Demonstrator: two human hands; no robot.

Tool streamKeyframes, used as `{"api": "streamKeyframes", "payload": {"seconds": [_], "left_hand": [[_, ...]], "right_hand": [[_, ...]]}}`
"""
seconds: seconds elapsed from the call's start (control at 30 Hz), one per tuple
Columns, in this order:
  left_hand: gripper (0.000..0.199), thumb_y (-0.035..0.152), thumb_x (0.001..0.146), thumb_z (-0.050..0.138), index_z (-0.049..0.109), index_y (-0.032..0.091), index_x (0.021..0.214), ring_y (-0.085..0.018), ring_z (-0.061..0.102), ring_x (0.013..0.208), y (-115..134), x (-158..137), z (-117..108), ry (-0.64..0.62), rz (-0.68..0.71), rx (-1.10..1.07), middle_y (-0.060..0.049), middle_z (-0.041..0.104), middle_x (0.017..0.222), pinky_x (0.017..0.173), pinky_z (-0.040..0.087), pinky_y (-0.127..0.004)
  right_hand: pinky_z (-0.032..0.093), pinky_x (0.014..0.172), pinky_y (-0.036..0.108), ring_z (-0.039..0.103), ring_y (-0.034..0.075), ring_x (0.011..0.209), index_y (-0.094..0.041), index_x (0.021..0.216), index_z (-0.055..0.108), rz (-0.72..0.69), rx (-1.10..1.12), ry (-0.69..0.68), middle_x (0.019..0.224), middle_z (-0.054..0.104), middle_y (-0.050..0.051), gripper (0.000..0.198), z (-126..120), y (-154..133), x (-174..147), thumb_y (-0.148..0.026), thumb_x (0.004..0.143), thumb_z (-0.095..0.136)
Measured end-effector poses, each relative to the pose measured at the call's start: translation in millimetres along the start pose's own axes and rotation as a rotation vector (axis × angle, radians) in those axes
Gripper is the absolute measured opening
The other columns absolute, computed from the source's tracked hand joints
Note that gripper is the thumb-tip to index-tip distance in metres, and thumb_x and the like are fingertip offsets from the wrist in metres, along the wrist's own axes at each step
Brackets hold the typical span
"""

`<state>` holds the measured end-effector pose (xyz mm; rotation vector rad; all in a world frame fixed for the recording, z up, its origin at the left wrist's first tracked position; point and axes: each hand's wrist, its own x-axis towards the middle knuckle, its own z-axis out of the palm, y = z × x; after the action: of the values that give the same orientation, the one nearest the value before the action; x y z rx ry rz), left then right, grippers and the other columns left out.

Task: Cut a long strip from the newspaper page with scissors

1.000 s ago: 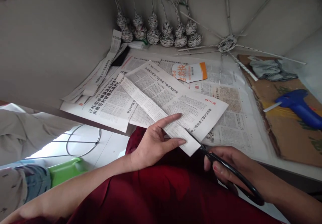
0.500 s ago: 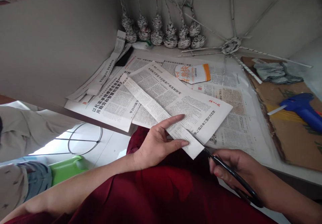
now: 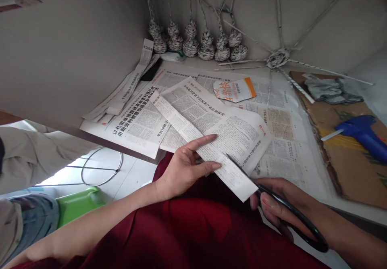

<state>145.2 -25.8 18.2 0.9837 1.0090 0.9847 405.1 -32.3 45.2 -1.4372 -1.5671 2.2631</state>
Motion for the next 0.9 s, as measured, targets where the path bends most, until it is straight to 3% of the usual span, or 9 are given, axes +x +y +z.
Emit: {"api": "streamKeyframes", "payload": {"seconds": [0.23, 0.43, 0.6, 0.73, 0.9], "left_hand": [[0.072, 0.024, 0.073, 0.082, 0.053, 0.022, 0.138, -0.003, 0.029, 0.043, -0.6, -1.0, -1.3, -0.017, 0.004, -0.026, 0.012, 0.036, 0.047, 0.042, 0.029, -0.018], [0.072, 0.025, 0.072, 0.082, 0.053, 0.022, 0.138, -0.003, 0.027, 0.043, -4.4, 0.2, -1.2, -0.011, -0.004, -0.032, 0.012, 0.035, 0.047, 0.042, 0.027, -0.02], [0.073, 0.024, 0.07, 0.083, 0.055, 0.02, 0.137, -0.003, 0.028, 0.044, -3.9, -0.6, 0.6, -0.001, -0.009, -0.045, 0.012, 0.037, 0.051, 0.045, 0.033, -0.02], [0.071, 0.026, 0.072, 0.082, 0.055, 0.021, 0.136, -0.004, 0.029, 0.046, -3.1, -2.9, 1.6, -0.049, -0.025, -0.058, 0.011, 0.036, 0.052, 0.046, 0.034, -0.021], [0.071, 0.026, 0.071, 0.082, 0.055, 0.022, 0.136, -0.005, 0.03, 0.046, -4.5, -3.1, 1.4, -0.027, -0.015, -0.073, 0.011, 0.035, 0.052, 0.045, 0.033, -0.021]], "right_hand": [[0.023, 0.042, 0.02, 0.029, 0.005, 0.043, -0.022, 0.08, 0.049, -0.004, 0.019, 0.003, 0.053, 0.037, -0.008, 0.038, -0.8, 7.9, 1.4, -0.057, 0.086, 0.062], [0.02, 0.047, 0.022, 0.026, 0.007, 0.054, -0.02, 0.074, 0.046, -0.022, 0.078, 0.023, 0.062, 0.039, -0.006, 0.046, -3.6, 20.9, 2.6, -0.061, 0.08, 0.067], [0.028, 0.038, 0.019, 0.033, 0.005, 0.041, -0.022, 0.079, 0.048, 0.058, 0.025, -0.001, 0.054, 0.042, -0.008, 0.045, -2.0, 12.8, 1.9, -0.063, 0.08, 0.065], [0.036, 0.042, 0.018, 0.043, 0.006, 0.043, -0.019, 0.084, 0.054, 0.03, -0.02, 0.008, 0.055, 0.048, -0.006, 0.044, -1.6, -0.6, 4.3, -0.063, 0.083, 0.061], [0.033, 0.039, 0.018, 0.04, 0.005, 0.04, -0.02, 0.086, 0.056, 0.035, -0.012, 0.018, 0.053, 0.046, -0.007, 0.04, -2.7, 1.5, 9.3, -0.06, 0.084, 0.062]]}}
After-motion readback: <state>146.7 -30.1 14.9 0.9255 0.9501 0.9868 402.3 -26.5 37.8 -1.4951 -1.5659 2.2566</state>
